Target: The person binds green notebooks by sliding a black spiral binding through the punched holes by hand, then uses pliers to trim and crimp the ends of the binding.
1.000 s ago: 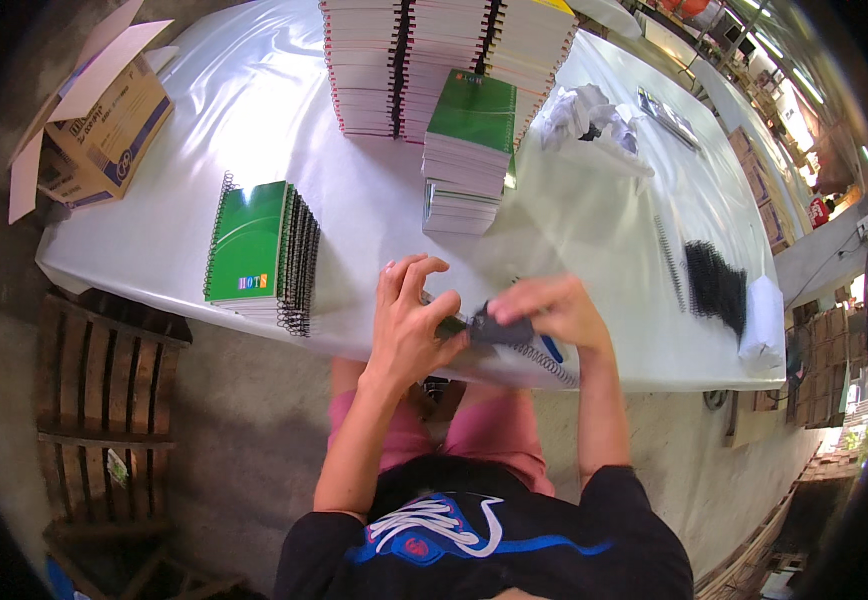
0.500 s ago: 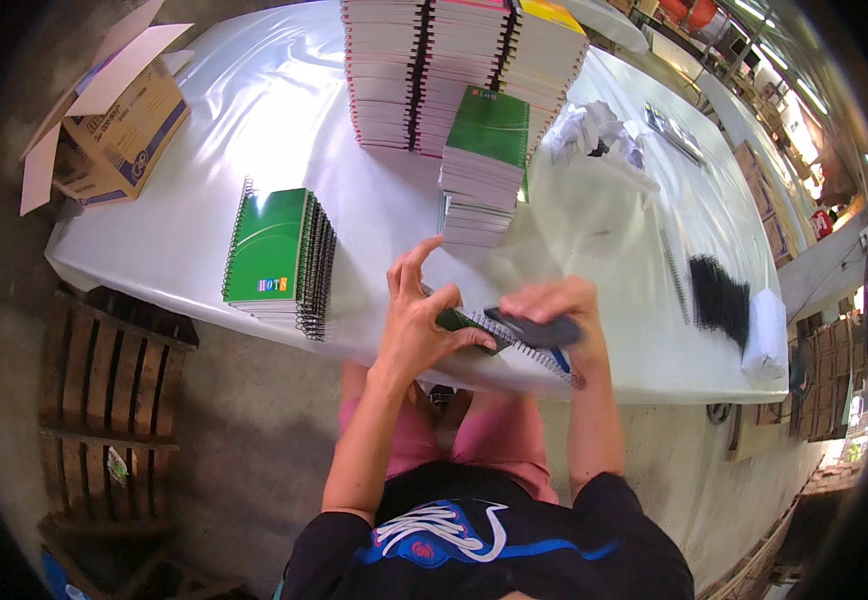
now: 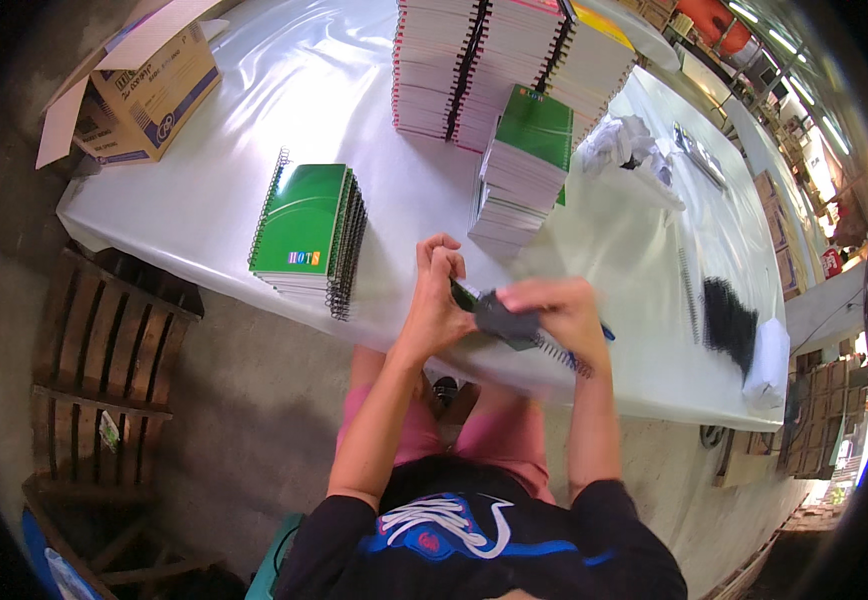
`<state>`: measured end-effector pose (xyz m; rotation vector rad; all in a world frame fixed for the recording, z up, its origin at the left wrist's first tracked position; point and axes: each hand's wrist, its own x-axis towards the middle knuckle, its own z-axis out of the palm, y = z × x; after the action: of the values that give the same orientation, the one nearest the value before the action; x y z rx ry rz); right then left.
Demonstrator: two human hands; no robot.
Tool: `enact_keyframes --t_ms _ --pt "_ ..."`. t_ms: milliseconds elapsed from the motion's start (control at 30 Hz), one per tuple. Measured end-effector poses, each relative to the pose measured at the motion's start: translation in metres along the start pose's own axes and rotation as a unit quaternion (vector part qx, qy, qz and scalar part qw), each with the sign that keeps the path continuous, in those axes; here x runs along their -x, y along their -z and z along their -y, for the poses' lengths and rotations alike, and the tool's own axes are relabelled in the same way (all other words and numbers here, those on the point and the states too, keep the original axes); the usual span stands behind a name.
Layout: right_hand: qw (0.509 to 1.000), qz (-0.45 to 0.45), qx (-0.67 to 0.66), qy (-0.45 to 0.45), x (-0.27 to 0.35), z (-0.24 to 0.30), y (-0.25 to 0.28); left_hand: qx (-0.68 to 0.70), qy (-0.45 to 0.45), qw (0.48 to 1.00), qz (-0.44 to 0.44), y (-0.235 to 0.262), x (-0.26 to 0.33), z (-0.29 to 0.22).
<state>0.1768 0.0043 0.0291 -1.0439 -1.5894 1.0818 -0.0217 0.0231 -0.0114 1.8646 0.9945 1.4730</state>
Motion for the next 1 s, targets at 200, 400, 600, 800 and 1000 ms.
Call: enact_keyframes --t_ms 200,400,600,800,1000 --pt "0.997 0.002 -0.062 0.036 -0.008 0.003 -0.005 0.086 0.077 0.993 0.012 -0.005 0.003 0.013" --pt "0.991 0.091 0.03 0.098 -0.02 0.029 -0.017 0.082 0.082 0.993 0.024 -0.004 0.001 0.013" --pt "0.998 0.049 -0.017 0.037 -0.024 0.024 -0.016 0.078 0.062 0.995 0.026 -0.007 0.001 0.011" --pt "0.924 -0.23 0.306 -0.013 0.016 -0.004 0.053 0.201 0.181 0.963 0.018 -0.002 0.016 0.027" --pt "0.788 -0.225 0.558 -0.131 0.086 -0.022 0.035 0.234 0.226 0.942 -0.086 0.0 0.017 -0.01"
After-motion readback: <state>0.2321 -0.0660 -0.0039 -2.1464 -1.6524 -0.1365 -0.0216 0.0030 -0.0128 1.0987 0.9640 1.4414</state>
